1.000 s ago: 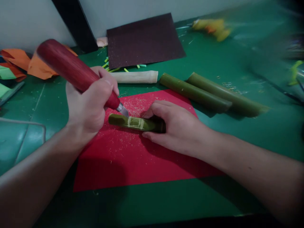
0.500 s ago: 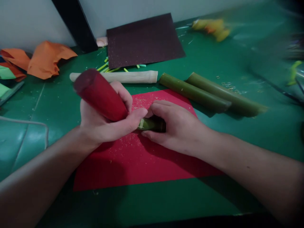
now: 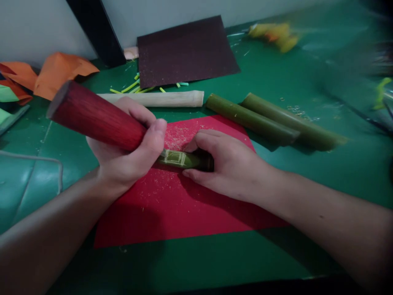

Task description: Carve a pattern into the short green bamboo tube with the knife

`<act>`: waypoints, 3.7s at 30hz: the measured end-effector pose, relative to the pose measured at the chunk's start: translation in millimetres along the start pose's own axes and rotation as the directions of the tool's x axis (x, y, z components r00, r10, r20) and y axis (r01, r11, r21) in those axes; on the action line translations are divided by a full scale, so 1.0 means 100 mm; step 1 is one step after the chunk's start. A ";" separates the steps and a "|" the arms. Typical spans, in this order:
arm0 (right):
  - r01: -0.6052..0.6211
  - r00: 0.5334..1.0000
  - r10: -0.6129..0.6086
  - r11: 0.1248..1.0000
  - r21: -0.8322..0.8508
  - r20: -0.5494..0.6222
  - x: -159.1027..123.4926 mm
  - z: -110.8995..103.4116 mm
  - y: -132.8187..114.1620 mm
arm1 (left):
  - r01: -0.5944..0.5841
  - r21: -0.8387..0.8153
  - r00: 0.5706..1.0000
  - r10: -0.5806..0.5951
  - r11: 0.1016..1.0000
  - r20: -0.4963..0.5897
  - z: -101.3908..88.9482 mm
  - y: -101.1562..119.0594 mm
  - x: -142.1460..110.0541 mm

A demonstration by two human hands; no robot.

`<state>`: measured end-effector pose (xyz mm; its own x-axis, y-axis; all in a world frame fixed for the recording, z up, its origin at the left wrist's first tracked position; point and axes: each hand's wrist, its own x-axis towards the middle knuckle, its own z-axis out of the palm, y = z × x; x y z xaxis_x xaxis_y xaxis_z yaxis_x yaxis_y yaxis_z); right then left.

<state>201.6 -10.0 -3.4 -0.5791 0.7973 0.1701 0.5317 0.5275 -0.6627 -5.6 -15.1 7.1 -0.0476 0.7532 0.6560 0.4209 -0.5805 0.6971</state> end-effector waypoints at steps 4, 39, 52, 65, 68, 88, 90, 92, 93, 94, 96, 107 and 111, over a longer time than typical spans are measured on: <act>0.011 1.000 -0.011 1.000 -0.006 -0.001 0.00 0.01 0.00 | -0.152 0.069 0.988 0.149 0.986 0.048 0.01 -0.02 0.00; 0.023 0.999 -0.022 0.999 -0.039 0.038 0.02 0.02 0.00 | 0.306 0.039 0.949 -0.308 0.951 0.064 0.18 0.00 0.00; -0.010 0.999 0.009 1.000 0.010 0.037 0.01 0.01 -0.01 | 0.248 -0.144 0.960 -0.223 0.958 0.169 0.15 -0.05 -0.06; -0.038 0.998 0.039 0.999 -0.031 0.056 0.00 0.01 -0.03 | 0.335 -0.060 0.941 -0.331 0.940 0.068 0.19 0.00 -0.02; -0.017 0.999 0.018 0.999 -0.028 0.046 0.00 0.01 -0.02 | 0.334 -0.104 0.942 -0.327 0.937 0.080 0.19 0.00 -0.02; -0.001 1.000 0.003 0.999 -0.054 0.031 0.01 0.02 -0.01 | 0.324 -0.055 0.942 -0.317 0.945 0.111 0.19 0.06 -0.04; -0.004 1.000 0.006 0.999 -0.053 0.030 0.01 0.02 -0.02 | 0.321 -0.041 0.943 -0.315 0.946 0.105 0.20 0.07 -0.04; -0.006 1.000 0.007 0.999 -0.048 0.027 0.01 0.02 -0.02 | 0.324 -0.020 0.942 -0.321 0.946 0.102 0.21 0.08 -0.05; -0.006 1.000 0.007 0.999 -0.044 0.024 0.02 0.02 -0.02 | 0.325 -0.011 0.942 -0.323 0.946 0.095 0.21 0.09 -0.06; -0.005 1.000 0.006 0.999 -0.040 0.024 0.02 0.02 -0.02 | 0.325 -0.004 0.942 -0.323 0.946 0.086 0.21 0.09 -0.06; -0.001 1.000 0.002 0.999 -0.035 0.021 0.02 0.02 -0.01 | 0.323 0.012 0.943 -0.322 0.946 0.079 0.20 0.09 -0.07; -0.024 0.999 0.025 0.999 -0.024 0.041 0.01 0.03 -0.04 | 0.276 0.014 0.924 -0.269 0.961 0.272 0.13 0.25 0.09; -0.029 0.999 0.029 0.999 -0.019 0.023 0.00 0.04 -0.04 | 0.329 -0.023 0.908 -0.310 0.944 0.283 0.20 0.28 0.05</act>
<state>196.4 -13.2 -3.7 -0.5773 0.8054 0.1343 0.5594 0.5099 -0.6535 23.7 -21.7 24.1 0.0826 0.9511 0.2976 0.3608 -0.3069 0.8807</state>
